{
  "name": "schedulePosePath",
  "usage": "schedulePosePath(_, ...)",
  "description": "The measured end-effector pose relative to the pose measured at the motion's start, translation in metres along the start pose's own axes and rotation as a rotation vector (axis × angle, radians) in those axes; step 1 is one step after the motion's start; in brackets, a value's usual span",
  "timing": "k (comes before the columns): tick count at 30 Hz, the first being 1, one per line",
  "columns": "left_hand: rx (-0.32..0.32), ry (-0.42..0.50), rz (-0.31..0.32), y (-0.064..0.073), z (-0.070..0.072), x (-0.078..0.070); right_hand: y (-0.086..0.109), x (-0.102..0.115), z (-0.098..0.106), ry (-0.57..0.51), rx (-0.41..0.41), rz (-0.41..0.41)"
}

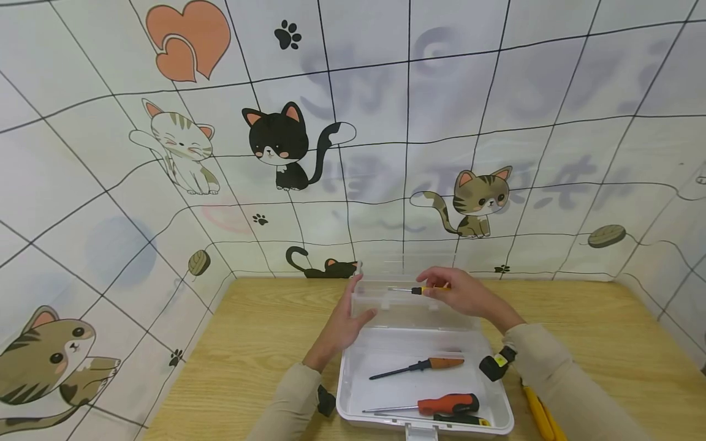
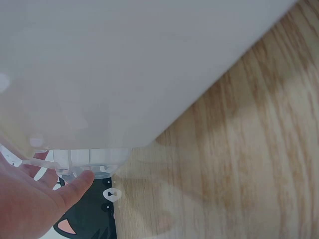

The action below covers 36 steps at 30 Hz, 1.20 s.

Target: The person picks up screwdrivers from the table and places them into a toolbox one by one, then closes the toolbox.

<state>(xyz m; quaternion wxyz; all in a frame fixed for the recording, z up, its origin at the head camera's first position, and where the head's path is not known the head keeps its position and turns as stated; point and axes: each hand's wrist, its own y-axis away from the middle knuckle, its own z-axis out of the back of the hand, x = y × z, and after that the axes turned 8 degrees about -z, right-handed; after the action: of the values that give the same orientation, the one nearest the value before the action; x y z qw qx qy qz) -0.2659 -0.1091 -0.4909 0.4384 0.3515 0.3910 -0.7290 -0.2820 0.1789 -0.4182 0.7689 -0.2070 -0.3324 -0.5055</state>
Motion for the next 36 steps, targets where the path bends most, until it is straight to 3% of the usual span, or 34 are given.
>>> schedulePosePath(12, -0.003, 0.015, 0.022, -0.0016, -0.001, 0.0016, -0.0011, -0.002, -0.0012, 0.002, 0.016, 0.028)
schedulePosePath(36, -0.006, 0.008, -0.003, -0.0013, -0.0008, 0.0041, -0.0003, 0.0004, -0.0012, 0.012, 0.036, 0.036)
